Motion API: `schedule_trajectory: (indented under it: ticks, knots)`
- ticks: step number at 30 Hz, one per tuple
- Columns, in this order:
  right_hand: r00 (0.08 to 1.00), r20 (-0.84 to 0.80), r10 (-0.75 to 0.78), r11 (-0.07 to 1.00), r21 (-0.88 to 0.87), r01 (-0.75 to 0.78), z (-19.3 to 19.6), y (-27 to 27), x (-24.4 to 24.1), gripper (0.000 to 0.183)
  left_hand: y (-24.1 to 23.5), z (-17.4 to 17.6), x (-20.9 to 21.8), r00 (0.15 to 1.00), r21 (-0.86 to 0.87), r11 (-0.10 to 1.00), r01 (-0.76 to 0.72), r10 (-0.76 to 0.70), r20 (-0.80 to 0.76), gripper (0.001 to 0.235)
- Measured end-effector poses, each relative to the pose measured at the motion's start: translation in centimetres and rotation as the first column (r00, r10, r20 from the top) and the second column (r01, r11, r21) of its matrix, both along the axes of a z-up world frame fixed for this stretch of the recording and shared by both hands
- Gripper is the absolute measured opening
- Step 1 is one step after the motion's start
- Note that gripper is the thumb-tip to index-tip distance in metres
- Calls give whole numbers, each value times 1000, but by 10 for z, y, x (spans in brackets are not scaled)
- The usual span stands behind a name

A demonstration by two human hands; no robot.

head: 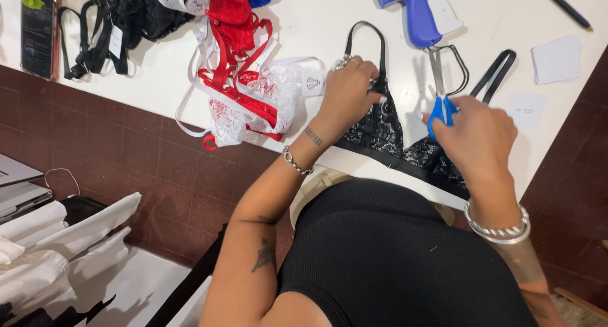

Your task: The person uses a blue glue gun to attach small white paper tags to various lace bras, including red, black, and white ones. They also use scissors to trim the tags and a pencil to write on them before placing them on the garments.

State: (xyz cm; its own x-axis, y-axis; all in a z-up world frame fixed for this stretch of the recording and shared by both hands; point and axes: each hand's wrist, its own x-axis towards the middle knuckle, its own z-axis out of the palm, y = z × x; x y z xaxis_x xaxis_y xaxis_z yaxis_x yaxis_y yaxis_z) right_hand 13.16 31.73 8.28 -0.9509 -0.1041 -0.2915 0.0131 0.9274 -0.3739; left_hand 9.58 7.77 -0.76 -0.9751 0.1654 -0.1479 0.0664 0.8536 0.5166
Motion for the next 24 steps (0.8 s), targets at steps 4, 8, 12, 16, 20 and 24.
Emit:
schedule_trajectory:
  ticks: [4,8,12,16,20,24]
  knots:
    - [997,50,52,953,295,-64,4,-15,-14,46,1,10,-1,999,96,995,-34,33,14,36]
    - [988,-50,146,949,288,-126,-7,-5,-20,65,-2,12,0,998,321,946,-55,48,29,21]
    - [916,-328,233,962,-59,-266,1,-12,-19,24,-7,46,13,997,542,839,-48,9,75,20]
    - [986,-144,87,772,-616,-158,4,-34,-11,20,-8,50,25,998,761,647,-55,10,64,19]
    - [992,-121,-37,595,-800,-76,-28,-41,-8,19,-4,39,30,998,825,562,-55,35,43,21]
    - [921,-389,-6,702,-657,-273,-23,-44,-9,14,-5,45,34,993,894,436,-104,1,115,21]
